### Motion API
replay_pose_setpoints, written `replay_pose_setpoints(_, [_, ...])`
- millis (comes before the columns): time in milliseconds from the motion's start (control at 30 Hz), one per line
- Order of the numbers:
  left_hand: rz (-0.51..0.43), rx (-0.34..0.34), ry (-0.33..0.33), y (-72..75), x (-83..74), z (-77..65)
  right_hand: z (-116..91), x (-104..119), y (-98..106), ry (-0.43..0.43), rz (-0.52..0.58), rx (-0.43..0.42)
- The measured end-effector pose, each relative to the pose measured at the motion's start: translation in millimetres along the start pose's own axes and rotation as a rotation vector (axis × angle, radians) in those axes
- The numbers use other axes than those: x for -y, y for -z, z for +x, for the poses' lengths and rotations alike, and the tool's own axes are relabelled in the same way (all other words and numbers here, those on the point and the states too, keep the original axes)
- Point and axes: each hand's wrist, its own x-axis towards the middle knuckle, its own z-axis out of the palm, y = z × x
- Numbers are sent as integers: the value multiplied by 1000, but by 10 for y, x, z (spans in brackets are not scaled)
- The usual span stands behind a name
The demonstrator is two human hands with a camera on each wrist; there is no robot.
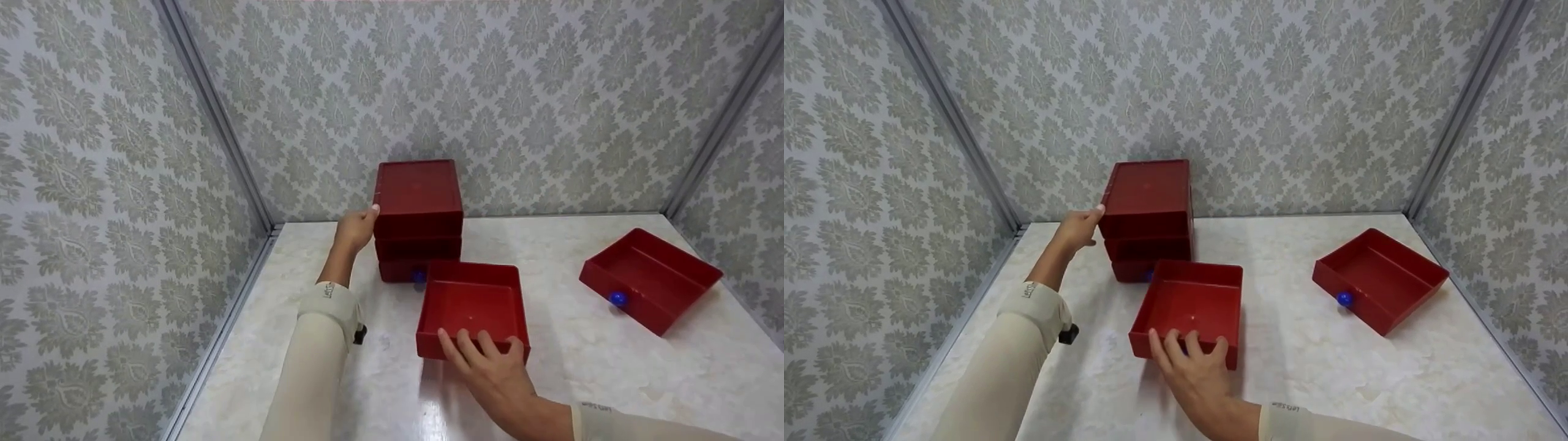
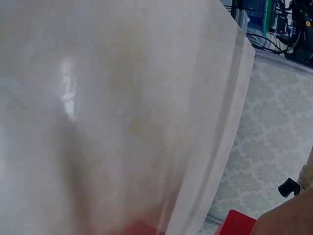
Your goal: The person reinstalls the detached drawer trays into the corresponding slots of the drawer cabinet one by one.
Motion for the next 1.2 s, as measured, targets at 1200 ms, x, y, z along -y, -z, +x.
replay_pose_setpoints(1200, [-56, -3, -6, 0, 55, 36, 778, 388, -246, 46, -28, -264])
